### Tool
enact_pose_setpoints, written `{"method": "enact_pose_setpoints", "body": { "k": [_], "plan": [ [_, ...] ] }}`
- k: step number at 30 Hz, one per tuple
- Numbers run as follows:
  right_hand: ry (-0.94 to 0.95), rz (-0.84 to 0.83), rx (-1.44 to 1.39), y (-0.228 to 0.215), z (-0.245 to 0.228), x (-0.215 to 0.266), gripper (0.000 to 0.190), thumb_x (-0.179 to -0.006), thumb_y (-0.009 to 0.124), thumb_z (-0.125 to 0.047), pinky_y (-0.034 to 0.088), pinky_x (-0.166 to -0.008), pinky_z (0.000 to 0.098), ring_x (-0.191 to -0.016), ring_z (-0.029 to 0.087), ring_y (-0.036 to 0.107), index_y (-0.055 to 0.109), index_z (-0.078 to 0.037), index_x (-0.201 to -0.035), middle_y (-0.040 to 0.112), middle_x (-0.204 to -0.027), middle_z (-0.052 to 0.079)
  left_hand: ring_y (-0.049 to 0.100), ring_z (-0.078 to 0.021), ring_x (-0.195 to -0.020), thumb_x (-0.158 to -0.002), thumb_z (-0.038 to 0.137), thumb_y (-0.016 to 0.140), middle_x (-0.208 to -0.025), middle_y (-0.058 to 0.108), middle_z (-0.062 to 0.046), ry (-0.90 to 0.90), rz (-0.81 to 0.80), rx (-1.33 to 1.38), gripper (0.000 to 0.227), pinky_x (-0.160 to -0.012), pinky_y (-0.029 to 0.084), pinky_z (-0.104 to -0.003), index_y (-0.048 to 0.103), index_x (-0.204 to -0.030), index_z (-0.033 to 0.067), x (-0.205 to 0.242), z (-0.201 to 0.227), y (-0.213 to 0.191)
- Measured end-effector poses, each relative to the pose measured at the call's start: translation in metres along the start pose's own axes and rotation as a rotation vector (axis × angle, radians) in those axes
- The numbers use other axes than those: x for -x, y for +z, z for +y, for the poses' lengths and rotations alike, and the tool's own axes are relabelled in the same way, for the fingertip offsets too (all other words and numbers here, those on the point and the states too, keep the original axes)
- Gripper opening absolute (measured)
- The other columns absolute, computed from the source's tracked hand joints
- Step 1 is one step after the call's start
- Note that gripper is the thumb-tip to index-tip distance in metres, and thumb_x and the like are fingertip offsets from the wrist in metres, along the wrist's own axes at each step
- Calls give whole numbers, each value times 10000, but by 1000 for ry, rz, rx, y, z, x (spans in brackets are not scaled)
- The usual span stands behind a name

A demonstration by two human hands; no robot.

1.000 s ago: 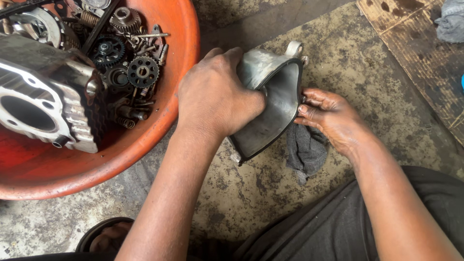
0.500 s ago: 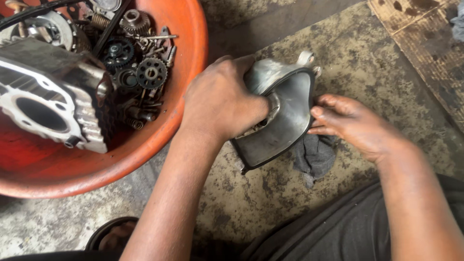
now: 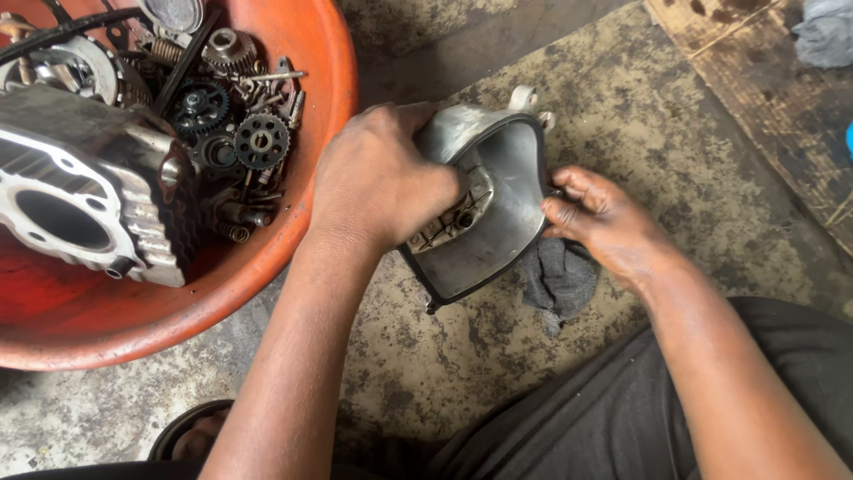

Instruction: The person sits on the floor and scrubs the interior of a metal engine casing with a rag. They rotate the casing to clean different sections and occasionally inspect the surface. A red basin containing other disassembled engine parts is visible nearby.

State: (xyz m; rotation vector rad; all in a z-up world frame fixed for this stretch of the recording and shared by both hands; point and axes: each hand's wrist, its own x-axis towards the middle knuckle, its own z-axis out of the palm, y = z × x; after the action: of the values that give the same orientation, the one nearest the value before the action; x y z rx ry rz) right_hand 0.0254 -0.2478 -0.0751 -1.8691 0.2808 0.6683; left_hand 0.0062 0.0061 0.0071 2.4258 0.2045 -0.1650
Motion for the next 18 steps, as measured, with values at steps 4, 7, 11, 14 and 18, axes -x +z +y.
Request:
{"method": "enact_pose_setpoints", "body": {
  "k": [4, 7, 11, 14, 18],
  "plan": [
    [14, 19, -67, -1, 10, -3, 643, -885, 644, -67, 545, -1069, 402, -1325, 266, 538, 420, -73, -1488, 432, -1520, 175, 757, -274, -893, -593, 216, 642, -926, 774, -168, 28, 45, 46, 612, -882, 570, -402, 750, -1191, 144, -2, -2, 0],
    [35, 3, -110, -7, 11, 2, 733, -839, 662, -131, 503, -1102, 401, -1346, 290, 535, 406, -106, -1526, 431, -1549, 194, 751, -261, -900, -593, 256, 690, -946, 771, -174, -6, 49, 94, 593, -881, 566, -383, 763, -1164, 115, -3, -3, -4],
    [-162, -122, -425, -20, 8, 15, 902, -927, 707, -404, 320, -1086, 490, -1414, 301, 461, 208, -149, -1633, 379, -1630, 200, 683, -257, -823, -662, 232, 692, -891, 743, -209, -32, 24, 331, 506, -748, 531, -365, 787, -1077, -41, 9, -7, -19],
    [-271, -422, -645, -17, -2, 24, 987, -836, 720, -595, 406, -1162, 490, -1385, 317, 532, 377, -21, -1561, 532, -1504, 238, 652, -180, -758, -647, 178, 622, -850, 742, -101, 43, -3, 717, 508, -692, 515, -284, 779, -1084, -27, 15, 1, -30],
    [-408, -412, -600, -13, -18, 40, 1023, -806, 793, -585, 441, -1115, 563, -1319, 363, 541, 373, -11, -1541, 558, -1413, 225, 646, -170, -737, -633, 114, 587, -824, 728, -53, 41, 60, 963, 473, -691, 507, -267, 763, -1047, -29, 18, 3, -34]
  ]
}}
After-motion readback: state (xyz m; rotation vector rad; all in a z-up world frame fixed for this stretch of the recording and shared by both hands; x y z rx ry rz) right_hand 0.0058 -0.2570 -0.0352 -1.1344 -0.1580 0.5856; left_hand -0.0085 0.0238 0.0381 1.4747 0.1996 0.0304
